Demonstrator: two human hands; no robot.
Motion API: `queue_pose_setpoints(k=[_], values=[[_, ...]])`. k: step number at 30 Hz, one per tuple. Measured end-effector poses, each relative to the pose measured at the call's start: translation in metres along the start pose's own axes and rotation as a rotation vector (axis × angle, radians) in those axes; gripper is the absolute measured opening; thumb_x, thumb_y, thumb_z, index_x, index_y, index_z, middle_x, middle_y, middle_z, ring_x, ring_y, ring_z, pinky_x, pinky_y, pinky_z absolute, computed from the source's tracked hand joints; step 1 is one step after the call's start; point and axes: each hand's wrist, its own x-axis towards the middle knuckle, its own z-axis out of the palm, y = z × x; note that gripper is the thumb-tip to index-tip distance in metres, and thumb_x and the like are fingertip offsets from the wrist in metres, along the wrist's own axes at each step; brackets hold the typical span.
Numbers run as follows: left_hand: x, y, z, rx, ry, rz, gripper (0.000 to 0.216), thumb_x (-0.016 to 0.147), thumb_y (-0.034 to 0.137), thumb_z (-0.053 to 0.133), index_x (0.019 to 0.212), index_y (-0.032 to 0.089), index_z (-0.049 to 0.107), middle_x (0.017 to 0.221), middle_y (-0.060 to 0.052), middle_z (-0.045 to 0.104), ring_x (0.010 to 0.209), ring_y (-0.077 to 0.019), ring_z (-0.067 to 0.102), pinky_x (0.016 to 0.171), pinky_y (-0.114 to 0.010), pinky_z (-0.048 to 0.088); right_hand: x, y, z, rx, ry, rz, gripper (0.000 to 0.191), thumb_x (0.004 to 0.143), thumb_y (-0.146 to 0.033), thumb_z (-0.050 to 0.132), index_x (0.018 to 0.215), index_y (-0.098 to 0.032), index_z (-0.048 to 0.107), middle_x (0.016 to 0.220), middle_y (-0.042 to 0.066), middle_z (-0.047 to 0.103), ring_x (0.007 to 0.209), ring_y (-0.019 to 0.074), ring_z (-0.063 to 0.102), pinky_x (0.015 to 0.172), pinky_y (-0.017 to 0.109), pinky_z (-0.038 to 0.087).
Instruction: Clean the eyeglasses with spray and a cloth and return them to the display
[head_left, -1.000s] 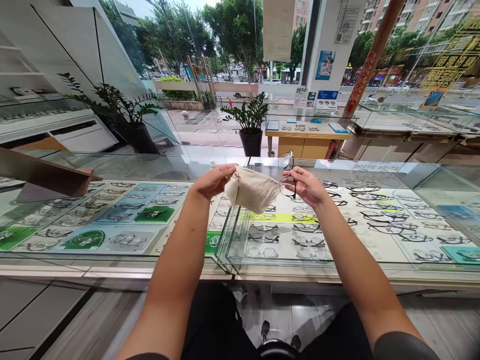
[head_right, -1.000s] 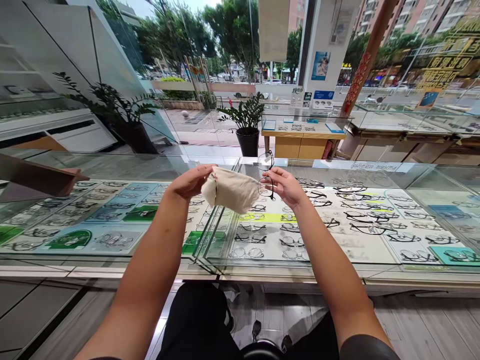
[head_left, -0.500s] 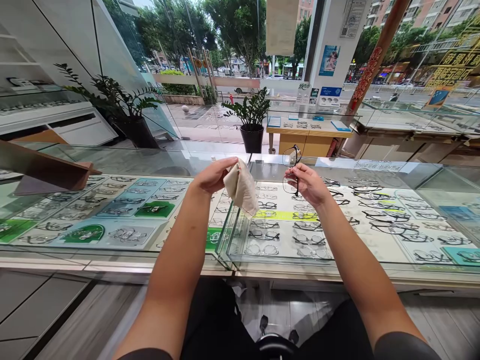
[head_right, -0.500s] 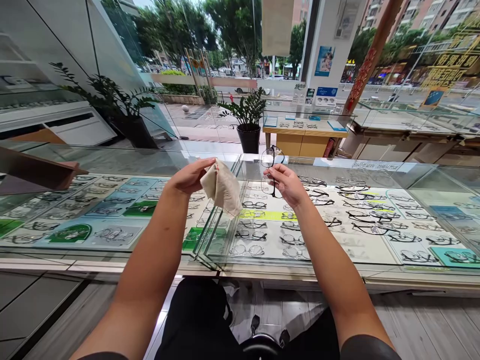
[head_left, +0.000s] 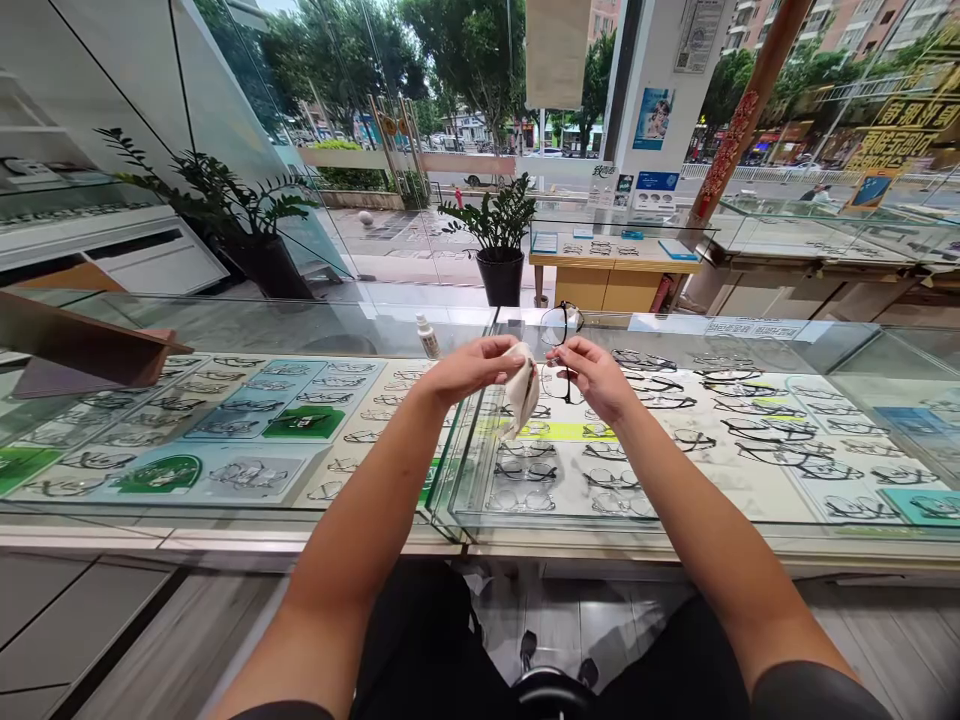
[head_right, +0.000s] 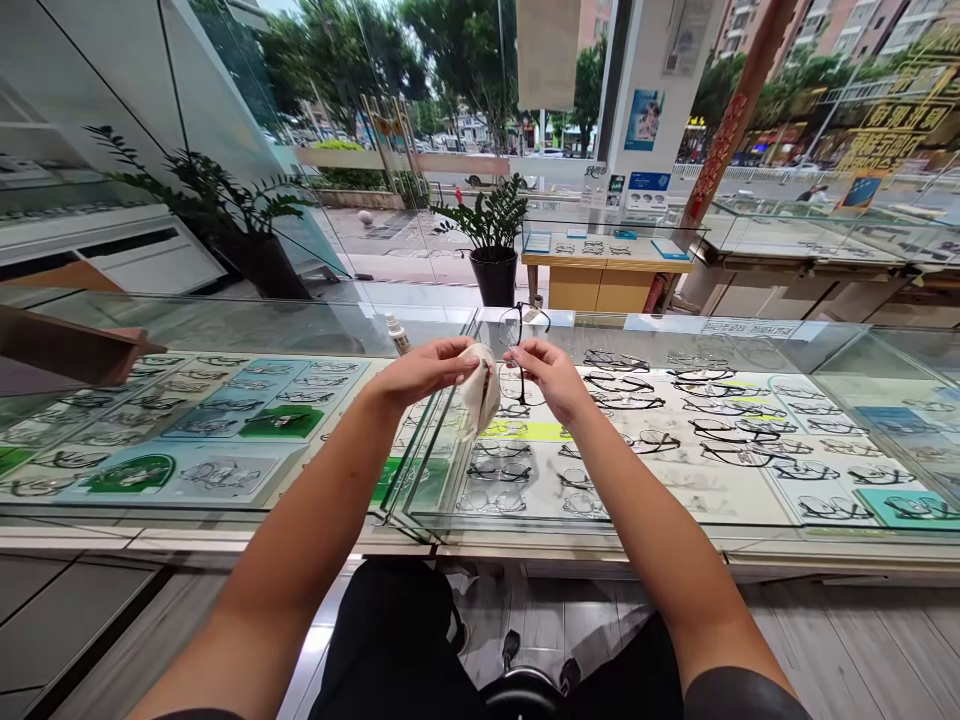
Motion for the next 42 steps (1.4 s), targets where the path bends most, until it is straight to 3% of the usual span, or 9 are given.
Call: queue_pose_setpoints(k=[4, 10, 14, 17, 22, 27, 30, 34, 42], values=[[0.005, -0.007, 0.008, 0.057, -0.019, 0.041, 0.037, 0.077, 0.039, 0.095, 0.082, 0.016, 0.066, 0.079, 0.001, 0.058, 0.070, -0.0095, 0.050, 0.065, -0.024, 0.040, 0.000, 0.002, 0.001, -0.015, -0.006, -0.006, 0.048, 0.063, -0.061, 0.100, 0.079, -0.026, 0.073, 0.094, 0.001, 0.078, 0.092, 0.0188, 0.066, 0.081, 0.032, 0.047], [0.009, -0.016, 0.005, 0.098, -0.042, 0.032, 0.037, 0.082, 0.048, 0.091, 0.094, 0.017, 0.074, 0.089, -0.003, 0.066, 0.082, -0.0136, 0.058, 0.079, -0.029, 0.049, 0.001, 0.005, 0.001, -0.046, 0.004, -0.021, 0.049, 0.063, -0.064, 0.100, 0.080, -0.026, 0.074, 0.093, 0.001, 0.077, 0.092, 0.0184, 0.064, 0.081, 0.032, 0.046], [0.012, -0.018, 0.007, 0.039, -0.050, 0.039, 0.047, 0.091, 0.063, 0.074, 0.097, 0.017, 0.076, 0.099, -0.009, 0.072, 0.089, -0.0195, 0.064, 0.084, -0.034, 0.053, 0.002, 0.006, 0.001, -0.049, 0.028, -0.032, 0.048, 0.064, -0.063, 0.099, 0.080, -0.026, 0.073, 0.092, 0.000, 0.077, 0.089, 0.0177, 0.062, 0.079, 0.031, 0.045], [0.014, -0.018, 0.017, 0.012, -0.035, 0.084, 0.044, 0.091, 0.059, 0.066, 0.093, 0.016, 0.077, 0.102, -0.012, 0.073, 0.090, -0.0225, 0.064, 0.081, -0.036, 0.054, 0.001, 0.006, 0.001, -0.034, 0.044, -0.043, 0.047, 0.064, -0.062, 0.099, 0.079, -0.026, 0.072, 0.092, 0.000, 0.076, 0.086, 0.0168, 0.061, 0.076, 0.030, 0.043], [0.014, -0.020, 0.041, 0.153, 0.138, 0.213, 0.024, 0.079, 0.036, 0.083, 0.092, 0.018, 0.074, 0.095, -0.004, 0.069, 0.085, -0.0170, 0.061, 0.080, -0.030, 0.049, 0.000, 0.005, 0.004, 0.025, 0.067, -0.057, 0.047, 0.064, -0.061, 0.100, 0.078, -0.025, 0.073, 0.088, -0.001, 0.072, 0.079, 0.0146, 0.057, 0.072, 0.029, 0.041], [0.013, -0.020, 0.048, 0.094, 0.146, 0.243, 0.019, 0.083, 0.035, 0.068, 0.083, 0.017, 0.074, 0.105, -0.007, 0.070, 0.091, -0.0189, 0.061, 0.080, -0.030, 0.049, 0.000, 0.003, 0.006, 0.092, 0.083, -0.046, 0.048, 0.061, -0.059, 0.102, 0.079, -0.024, 0.074, 0.089, -0.001, 0.073, 0.076, 0.0137, 0.055, 0.070, 0.029, 0.040], [0.012, -0.018, 0.047, 0.176, 0.166, 0.259, 0.018, 0.082, 0.033, 0.072, 0.074, 0.017, 0.072, 0.100, -0.006, 0.069, 0.089, -0.0179, 0.060, 0.080, -0.030, 0.048, -0.001, 0.002, 0.007, 0.087, 0.080, -0.051, 0.049, 0.062, -0.059, 0.102, 0.078, -0.024, 0.072, 0.089, 0.000, 0.074, 0.078, 0.0146, 0.056, 0.070, 0.029, 0.041], [0.011, -0.019, 0.050, 0.126, 0.190, 0.212, 0.028, 0.081, 0.039, 0.083, 0.077, 0.018, 0.066, 0.080, 0.000, 0.063, 0.077, -0.0145, 0.056, 0.074, -0.028, 0.045, -0.003, 0.004, 0.010, 0.060, 0.064, -0.071, 0.050, 0.064, -0.063, 0.100, 0.078, -0.025, 0.070, 0.088, 0.000, 0.073, 0.079, 0.0163, 0.057, 0.072, 0.031, 0.044], [0.014, -0.026, 0.057, 0.036, 0.256, 0.153, 0.060, 0.068, 0.056, 0.098, 0.081, 0.020, 0.052, 0.076, 0.004, 0.058, 0.070, -0.0111, 0.052, 0.066, -0.024, 0.040, -0.004, 0.002, 0.015, 0.084, 0.070, -0.107, 0.055, 0.062, -0.064, 0.100, 0.082, -0.027, 0.065, 0.090, -0.001, 0.074, 0.081, 0.0174, 0.061, 0.079, 0.032, 0.052]])
